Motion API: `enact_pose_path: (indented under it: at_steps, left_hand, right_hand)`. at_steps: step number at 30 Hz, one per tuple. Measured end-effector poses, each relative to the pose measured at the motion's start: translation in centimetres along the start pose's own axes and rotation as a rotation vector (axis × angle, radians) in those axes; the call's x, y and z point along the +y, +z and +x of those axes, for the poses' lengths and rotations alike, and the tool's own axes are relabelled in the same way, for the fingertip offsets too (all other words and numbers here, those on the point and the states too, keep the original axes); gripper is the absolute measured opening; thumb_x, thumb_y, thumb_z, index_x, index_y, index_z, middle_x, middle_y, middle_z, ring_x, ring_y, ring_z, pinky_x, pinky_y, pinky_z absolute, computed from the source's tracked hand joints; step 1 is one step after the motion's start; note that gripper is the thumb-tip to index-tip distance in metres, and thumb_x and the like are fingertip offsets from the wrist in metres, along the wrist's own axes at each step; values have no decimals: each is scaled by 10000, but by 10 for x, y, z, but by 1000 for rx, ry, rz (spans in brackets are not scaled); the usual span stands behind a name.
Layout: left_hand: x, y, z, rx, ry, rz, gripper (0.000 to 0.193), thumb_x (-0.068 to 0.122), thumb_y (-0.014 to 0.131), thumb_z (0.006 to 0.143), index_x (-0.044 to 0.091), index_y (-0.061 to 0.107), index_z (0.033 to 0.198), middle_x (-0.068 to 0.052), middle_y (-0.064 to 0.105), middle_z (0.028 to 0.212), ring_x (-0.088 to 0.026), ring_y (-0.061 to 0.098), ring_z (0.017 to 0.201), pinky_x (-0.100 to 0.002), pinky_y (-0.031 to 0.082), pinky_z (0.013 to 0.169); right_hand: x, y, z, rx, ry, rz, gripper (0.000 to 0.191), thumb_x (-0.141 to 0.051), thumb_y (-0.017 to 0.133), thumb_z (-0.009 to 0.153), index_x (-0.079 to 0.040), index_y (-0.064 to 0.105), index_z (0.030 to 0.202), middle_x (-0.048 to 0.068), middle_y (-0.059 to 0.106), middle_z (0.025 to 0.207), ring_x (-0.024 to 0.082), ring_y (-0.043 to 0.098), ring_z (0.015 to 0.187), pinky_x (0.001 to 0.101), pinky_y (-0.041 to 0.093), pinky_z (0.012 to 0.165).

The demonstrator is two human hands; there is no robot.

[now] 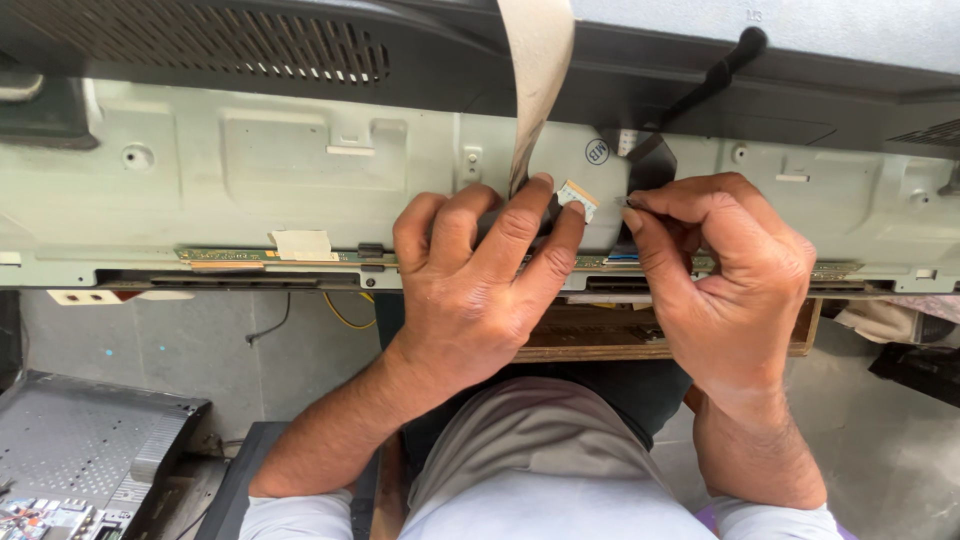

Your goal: The person works on the internal components of a disassembled flat-screen TV. They use a small metal tool to carefully pry and disconnect a white ribbon cable connector from a circuit board, then reseat the connector and adjust the cable.

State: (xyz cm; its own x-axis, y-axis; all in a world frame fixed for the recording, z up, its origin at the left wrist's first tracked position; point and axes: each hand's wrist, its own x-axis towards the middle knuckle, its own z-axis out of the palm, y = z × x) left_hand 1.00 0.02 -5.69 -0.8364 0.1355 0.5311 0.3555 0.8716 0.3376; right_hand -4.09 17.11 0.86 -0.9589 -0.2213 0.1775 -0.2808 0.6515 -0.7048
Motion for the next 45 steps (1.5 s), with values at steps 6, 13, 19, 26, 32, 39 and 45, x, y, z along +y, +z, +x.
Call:
enact_pose_path:
  at_steps: [6,13,19,26,32,39,45]
  left_hand:
    - [1,2,0,19,-16,-12,306,187,698,978,157,742,1279,-34,620,1360,-232,546,1145,-428,385,1030]
    - [-1,3,0,25,-24,-19,296,185,691,984,152,740,1275,-31,624,1351,-228,546,1143,-421,386,1029]
    - [-1,4,-2,35,-32,-36,273,187,697,992,147,736,1259,-30,621,1355,-223,544,1149,-417,383,1032]
    - [-4,4,-2,34,-37,-44,240,186,703,989,133,731,1221,-34,619,1358,-225,542,1146,-417,382,1032]
    - [-3,4,-2,32,-37,-39,239,193,698,997,136,724,1228,-33,616,1354,-225,541,1146,-418,384,1030]
    - [-6,4,-2,27,-40,-42,242,196,687,995,135,722,1226,-37,618,1354,-230,544,1150,-422,390,1028]
    - [-8,4,-3,28,-37,-38,247,193,687,994,134,721,1232,-41,619,1356,-231,543,1156,-428,387,1033]
  right_hand:
    - [0,1,2,-25,4,10,107,104,765,905,39,697,956,86,682,929,82,595,701,207,465,594]
    - [12,3,-2,-67,-66,-5,118,98,795,964,32,716,1021,65,690,944,38,544,644,180,412,547]
    - [15,6,-1,-70,-81,-29,113,88,806,958,25,715,983,56,687,928,31,509,615,180,371,519]
    - [4,13,6,-36,-68,-73,119,101,783,869,31,691,898,70,668,887,63,474,596,228,338,513]
    - [4,14,5,-14,-98,-146,129,85,799,869,27,697,920,78,666,903,73,483,605,244,361,532]
    - [10,17,2,-8,-72,-149,126,91,792,873,28,690,912,74,662,900,79,490,603,246,365,537]
    - [14,20,0,10,-98,-149,143,81,797,889,24,679,945,71,650,912,74,504,634,243,383,563]
